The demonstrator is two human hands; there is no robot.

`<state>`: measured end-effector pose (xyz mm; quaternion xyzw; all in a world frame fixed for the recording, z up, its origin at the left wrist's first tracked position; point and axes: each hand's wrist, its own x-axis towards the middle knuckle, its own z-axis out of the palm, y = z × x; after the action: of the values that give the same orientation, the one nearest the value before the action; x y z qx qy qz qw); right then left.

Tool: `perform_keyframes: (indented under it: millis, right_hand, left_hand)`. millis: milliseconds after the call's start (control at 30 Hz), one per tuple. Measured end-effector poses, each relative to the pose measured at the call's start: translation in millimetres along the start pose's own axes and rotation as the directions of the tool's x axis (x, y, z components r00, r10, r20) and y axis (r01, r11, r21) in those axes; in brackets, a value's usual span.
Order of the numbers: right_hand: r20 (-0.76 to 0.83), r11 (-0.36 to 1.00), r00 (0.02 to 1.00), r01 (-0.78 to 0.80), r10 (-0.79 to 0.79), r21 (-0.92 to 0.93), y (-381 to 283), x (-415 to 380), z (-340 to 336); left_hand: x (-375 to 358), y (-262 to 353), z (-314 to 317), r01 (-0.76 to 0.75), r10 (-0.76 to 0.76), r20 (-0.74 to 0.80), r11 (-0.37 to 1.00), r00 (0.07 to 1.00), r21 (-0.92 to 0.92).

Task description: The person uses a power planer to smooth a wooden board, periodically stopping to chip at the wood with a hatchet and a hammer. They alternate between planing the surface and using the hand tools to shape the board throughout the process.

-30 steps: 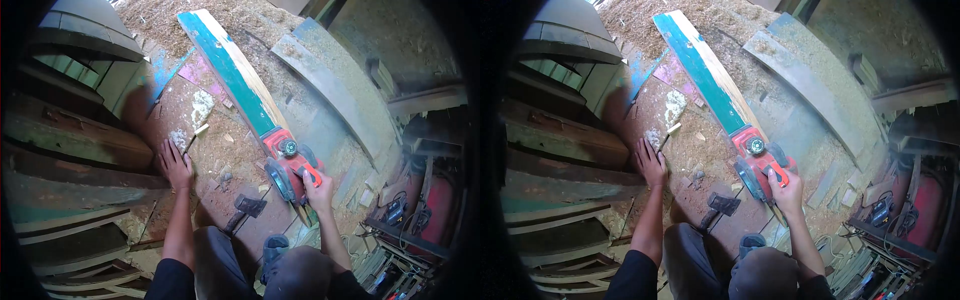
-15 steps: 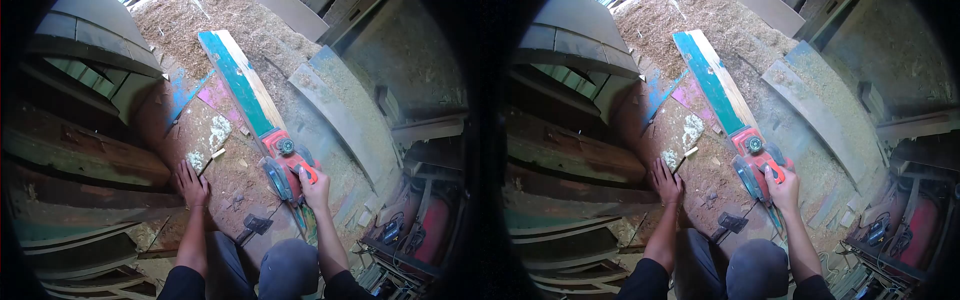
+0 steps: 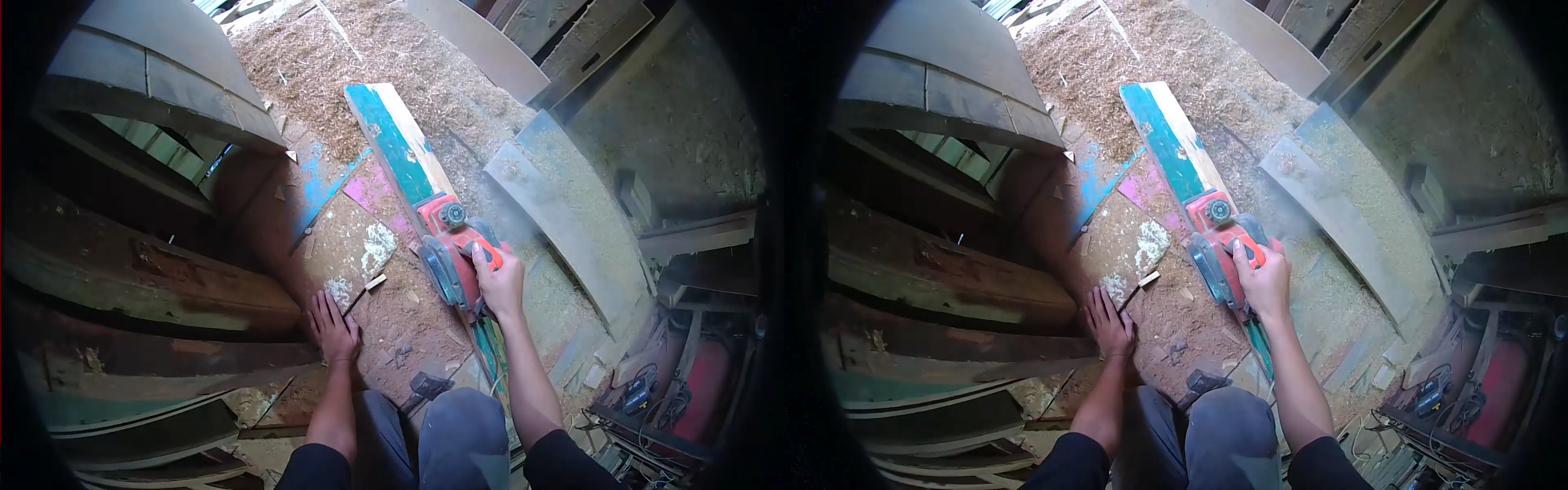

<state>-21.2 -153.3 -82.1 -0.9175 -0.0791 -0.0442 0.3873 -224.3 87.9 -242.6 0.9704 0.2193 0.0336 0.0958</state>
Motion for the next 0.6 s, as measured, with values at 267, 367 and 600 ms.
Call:
perform_keyframes:
  millis: [267, 367, 600]
  right_hand:
    - [0.068, 0.989, 0.989, -0.137, 0.133, 0.058, -31.0, 38.3, 11.0]
    - [0.052, 0.993, 0.992, -0.115, 0.113, 0.04, -32.0, 52.4, 22.2]
    - [0.068, 0.98, 0.98, -0.191, 0.188, 0.046, -53.7, 91.5, 45.1]
  left_hand:
    - [-1.4, -1.7, 1.1, 0.009, -0.008, 0.018, 0.999, 1.0, -0.045]
    - [-2.0, -3.3, 3.0, 0.008, -0.007, 0.03, 0.999, 1.0, -0.043]
    - [-2.5, -3.8, 1.7, 0.009, -0.007, 0.044, 0.998, 0.999, -0.06]
